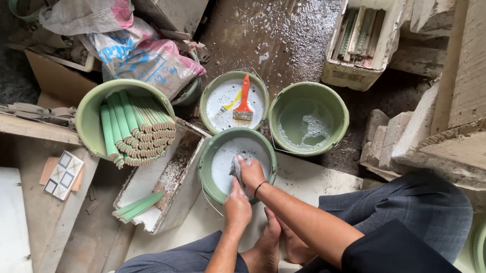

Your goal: The person scrubs a wooden stick with a cloth in soapy water, rinses it in a second bucket, and then uses a brush to apply a white substance to the stick. The person repeats this process with another stick.

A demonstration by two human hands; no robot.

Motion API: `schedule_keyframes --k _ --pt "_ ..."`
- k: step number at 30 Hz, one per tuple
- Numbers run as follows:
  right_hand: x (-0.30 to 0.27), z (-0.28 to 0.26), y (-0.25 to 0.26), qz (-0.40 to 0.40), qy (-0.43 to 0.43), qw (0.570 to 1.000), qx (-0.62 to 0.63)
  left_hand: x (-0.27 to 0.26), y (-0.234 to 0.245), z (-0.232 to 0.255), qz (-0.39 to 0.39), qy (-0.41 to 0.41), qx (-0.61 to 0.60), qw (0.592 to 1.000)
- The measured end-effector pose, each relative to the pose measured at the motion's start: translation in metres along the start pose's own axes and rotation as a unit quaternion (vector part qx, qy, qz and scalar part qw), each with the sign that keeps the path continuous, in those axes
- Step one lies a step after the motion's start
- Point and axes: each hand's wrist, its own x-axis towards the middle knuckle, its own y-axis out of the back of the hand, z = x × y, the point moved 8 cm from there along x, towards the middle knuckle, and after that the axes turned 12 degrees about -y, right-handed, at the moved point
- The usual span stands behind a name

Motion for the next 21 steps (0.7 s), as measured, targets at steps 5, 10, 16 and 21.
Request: schedule_keyframes --k 5,10,16,21 --pt "-0.02 0.011 -0.023 -0.037 -0.002 0.999 0.004 0.027 0.03 -0.012 0.029 0.0 -0.001 1.0" --pt "-0.042 -0.044 0.0 -0.004 0.022 0.998 0.059 0.007 0.018 0.017 0.01 -0.03 0.017 0.999" --pt "0.0 0.009 -0.015 -0.009 -0.007 0.997 0.073 0.024 0.018 0.011 0.053 -0.048 -0.019 0.997" --pt "-0.007 -0.022 -0.005 0.007 0.011 0.997 0.082 0.026 0.01 0.012 0.105 -0.13 -0.023 0.986"
